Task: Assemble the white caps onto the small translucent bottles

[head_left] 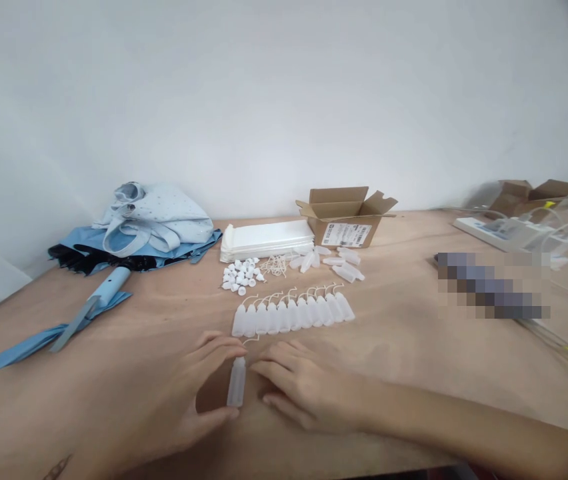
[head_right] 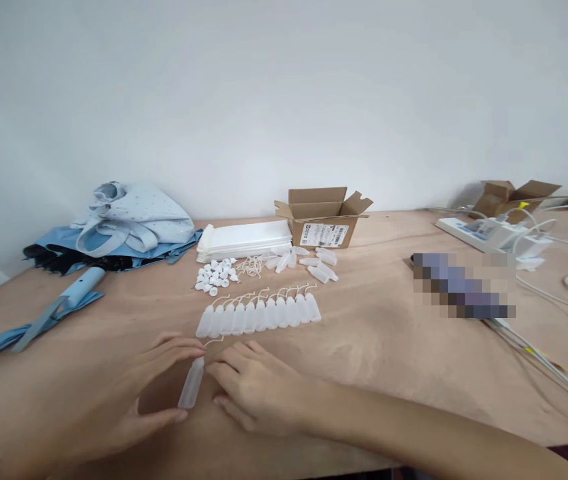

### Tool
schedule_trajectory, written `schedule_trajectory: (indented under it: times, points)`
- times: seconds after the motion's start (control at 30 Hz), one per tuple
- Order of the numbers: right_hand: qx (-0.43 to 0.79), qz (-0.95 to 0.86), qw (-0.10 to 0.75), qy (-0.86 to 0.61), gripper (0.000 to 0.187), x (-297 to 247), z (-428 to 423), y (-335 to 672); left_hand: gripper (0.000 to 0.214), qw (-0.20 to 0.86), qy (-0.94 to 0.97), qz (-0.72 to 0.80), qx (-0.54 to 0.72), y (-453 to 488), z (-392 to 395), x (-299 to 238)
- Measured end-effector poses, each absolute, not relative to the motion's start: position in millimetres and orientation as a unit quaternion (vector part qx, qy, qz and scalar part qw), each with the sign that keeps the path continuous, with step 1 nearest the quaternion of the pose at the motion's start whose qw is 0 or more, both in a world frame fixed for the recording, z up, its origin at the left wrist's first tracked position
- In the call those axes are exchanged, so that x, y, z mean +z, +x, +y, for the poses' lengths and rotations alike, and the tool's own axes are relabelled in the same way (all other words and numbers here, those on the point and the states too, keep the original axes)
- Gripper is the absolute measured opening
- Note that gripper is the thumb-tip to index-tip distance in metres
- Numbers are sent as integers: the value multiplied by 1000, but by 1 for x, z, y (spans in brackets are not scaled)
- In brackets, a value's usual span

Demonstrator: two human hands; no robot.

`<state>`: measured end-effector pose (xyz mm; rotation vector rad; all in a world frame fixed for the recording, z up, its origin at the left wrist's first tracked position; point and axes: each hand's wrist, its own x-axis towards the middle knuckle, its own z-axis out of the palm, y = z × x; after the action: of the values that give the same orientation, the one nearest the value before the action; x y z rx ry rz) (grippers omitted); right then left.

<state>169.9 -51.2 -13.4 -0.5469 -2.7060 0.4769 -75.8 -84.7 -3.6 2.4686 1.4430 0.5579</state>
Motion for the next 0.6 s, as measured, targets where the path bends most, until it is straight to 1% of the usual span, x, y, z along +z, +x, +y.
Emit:
schedule_trajectory:
  times: [0.07,0.13,0.3,0.47,0.53,0.6]
  points:
    - [169,-948,187,-196,28,-11,-47,175,54,133,851,478,172,-79,-81,2]
    - [158,-943,216,-200,27,-10,-39,182,46,146,852,475,166,-79,-72,9]
    - [61,-922,293,-245,25,-16,11,213,29,171,812,514,217,-64,-37,16]
    - [11,-869,341,-358,24,-28,71,255,23,124,816,506,249,-42,6,9]
    - [-4,-857,338,-388,26,-30,87,266,22,87,830,491,249,-34,27,6]
    - [-25,-862,311,-399,28,-29,100,267,22,48,843,475,247,-28,48,4]
